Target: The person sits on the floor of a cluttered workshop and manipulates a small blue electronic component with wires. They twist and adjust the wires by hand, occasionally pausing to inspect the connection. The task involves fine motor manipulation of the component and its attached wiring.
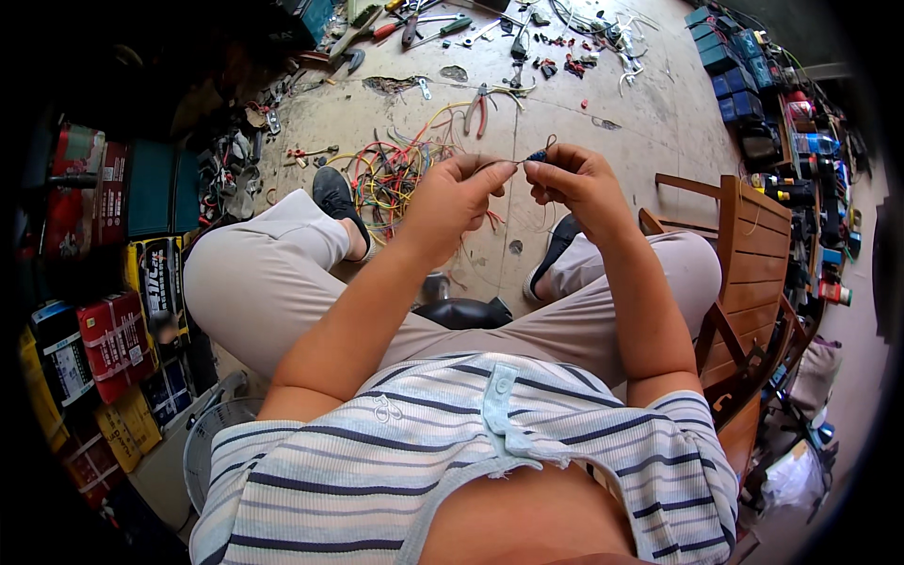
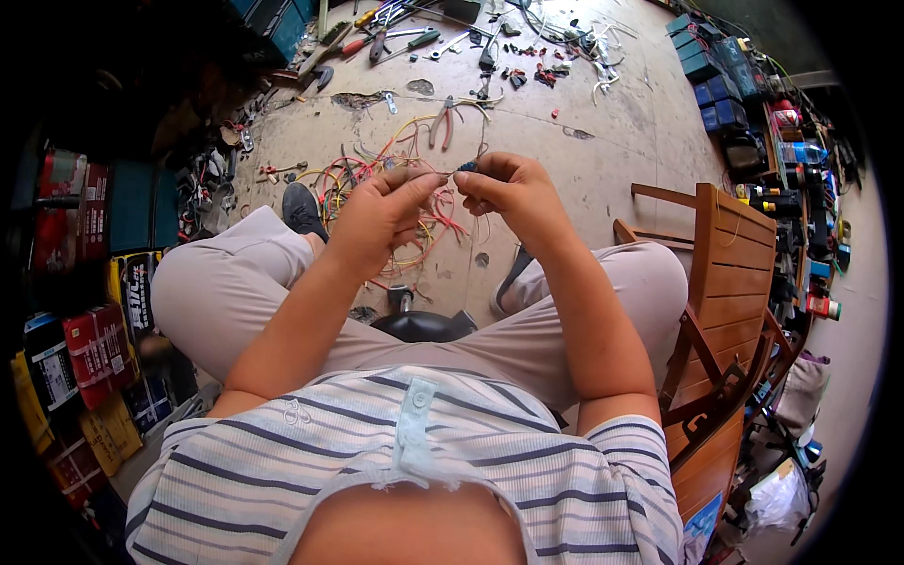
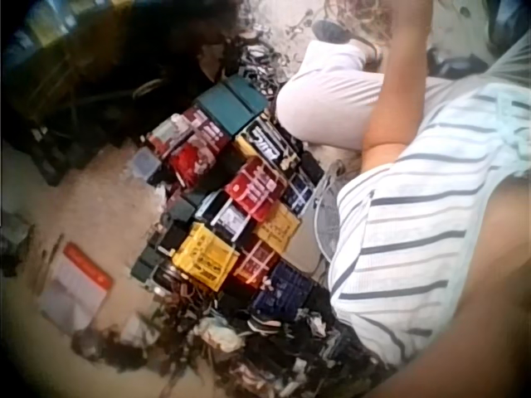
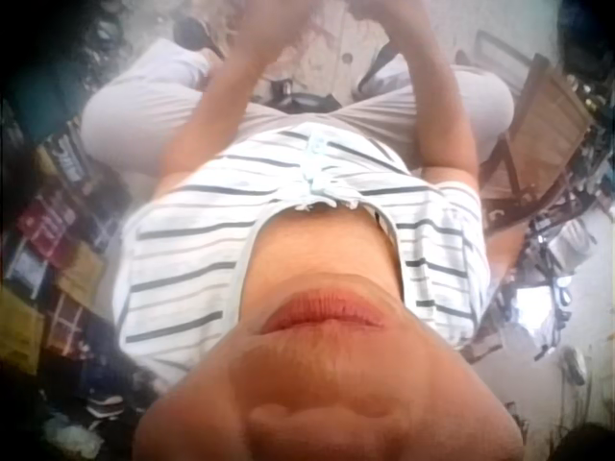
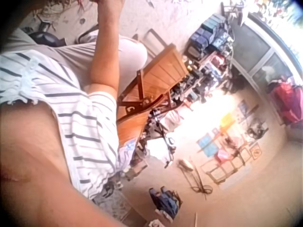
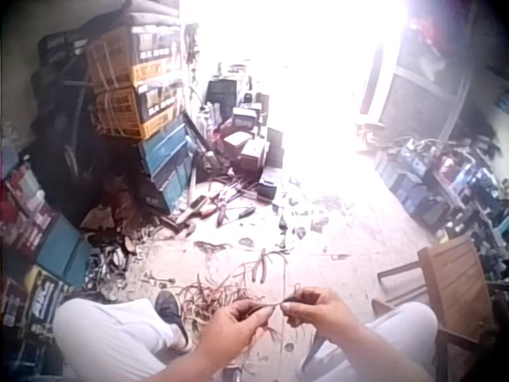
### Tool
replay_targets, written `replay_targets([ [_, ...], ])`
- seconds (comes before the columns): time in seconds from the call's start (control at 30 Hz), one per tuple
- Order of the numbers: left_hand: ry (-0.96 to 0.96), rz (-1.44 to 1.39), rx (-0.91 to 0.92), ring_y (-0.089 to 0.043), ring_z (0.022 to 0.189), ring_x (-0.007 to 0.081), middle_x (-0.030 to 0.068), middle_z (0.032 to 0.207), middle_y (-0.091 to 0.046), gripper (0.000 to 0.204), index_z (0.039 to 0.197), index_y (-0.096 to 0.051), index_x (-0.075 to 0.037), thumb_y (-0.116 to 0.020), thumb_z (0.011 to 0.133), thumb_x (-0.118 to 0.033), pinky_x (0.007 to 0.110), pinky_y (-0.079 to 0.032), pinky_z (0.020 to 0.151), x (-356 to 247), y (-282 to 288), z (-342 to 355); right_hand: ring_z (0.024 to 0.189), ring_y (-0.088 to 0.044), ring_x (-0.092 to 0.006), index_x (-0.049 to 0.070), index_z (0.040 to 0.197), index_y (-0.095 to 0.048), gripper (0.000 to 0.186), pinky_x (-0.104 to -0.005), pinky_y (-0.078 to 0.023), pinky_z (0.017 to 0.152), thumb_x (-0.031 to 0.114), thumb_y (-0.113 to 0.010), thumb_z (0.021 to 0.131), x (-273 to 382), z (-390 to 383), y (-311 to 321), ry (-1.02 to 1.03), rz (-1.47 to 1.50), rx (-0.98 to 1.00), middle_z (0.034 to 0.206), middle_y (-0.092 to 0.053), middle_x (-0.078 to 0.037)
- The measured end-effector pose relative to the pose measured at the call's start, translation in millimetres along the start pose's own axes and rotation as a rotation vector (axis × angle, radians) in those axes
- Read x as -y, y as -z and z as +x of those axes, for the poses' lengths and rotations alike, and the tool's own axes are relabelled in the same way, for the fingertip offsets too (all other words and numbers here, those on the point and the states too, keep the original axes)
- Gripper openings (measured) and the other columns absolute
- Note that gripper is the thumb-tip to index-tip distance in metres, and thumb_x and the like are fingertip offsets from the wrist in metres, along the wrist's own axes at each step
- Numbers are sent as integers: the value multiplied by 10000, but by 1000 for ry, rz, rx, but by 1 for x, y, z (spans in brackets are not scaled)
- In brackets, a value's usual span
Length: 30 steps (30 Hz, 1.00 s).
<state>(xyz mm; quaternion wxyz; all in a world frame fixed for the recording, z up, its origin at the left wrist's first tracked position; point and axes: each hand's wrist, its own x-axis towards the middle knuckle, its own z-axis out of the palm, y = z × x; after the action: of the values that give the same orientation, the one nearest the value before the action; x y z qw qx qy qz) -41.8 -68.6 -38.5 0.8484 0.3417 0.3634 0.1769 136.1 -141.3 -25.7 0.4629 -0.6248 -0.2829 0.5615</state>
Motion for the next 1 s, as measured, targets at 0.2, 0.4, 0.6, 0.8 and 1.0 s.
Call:
replay_targets([
  [0.2, -554, 663, -176, -548, 643, 66, 13, 798, -644, 123, 909, -685, -25, -648, 836, -116, 215, -428, 573, 9, -5, 1, 606, -553, -110, 24, 780, -582, 164, -224, -444, 576, 153, -668, 833, 1, -1, -1, -84, 96, 41, 720, -585, -35],
  [0.4, -694, 837, -194, -546, 659, 59, 17, 794, -640, 122, 905, -680, -19, -632, 842, -111, 213, -424, 574, 12, 0, 5, 631, -559, -102, 8, 824, -599, 164, -223, -446, 595, 148, -685, 825, 3, -3, -6, -86, 40, 46, 735, -594, -34],
  [0.6, -437, 368, -118, -526, 547, 119, 27, 648, -571, 206, 873, -654, 21, -616, 846, -180, 249, -418, 508, 24, 4, 17, 688, -542, -77, 7, 927, -609, 145, -215, -450, 636, 89, -677, 830, -11, 1, -9, 233, -152, 20, 790, -614, -27],
  [0.8, 129, -149, 144, -287, 407, 9, -70, 576, -407, 157, 902, -613, -36, -608, 869, -189, 196, -194, 365, 6, 13, 9, 728, -559, -84, -19, 969, -605, 209, -218, -458, 648, 98, -691, 819, -8, 1, -6, 196, -14, 84, 814, -625, -36],
  [1.0, 103, 3, 117, -329, 421, 17, -57, 633, -458, 158, 891, -610, -32, -597, 884, -190, 200, -229, 371, 4, 14, 9, 726, -560, -88, -20, 994, -612, 275, -225, -465, 653, 155, -709, 806, -7, 3, 0, 118, -139, 113, 841, -633, -49],
])
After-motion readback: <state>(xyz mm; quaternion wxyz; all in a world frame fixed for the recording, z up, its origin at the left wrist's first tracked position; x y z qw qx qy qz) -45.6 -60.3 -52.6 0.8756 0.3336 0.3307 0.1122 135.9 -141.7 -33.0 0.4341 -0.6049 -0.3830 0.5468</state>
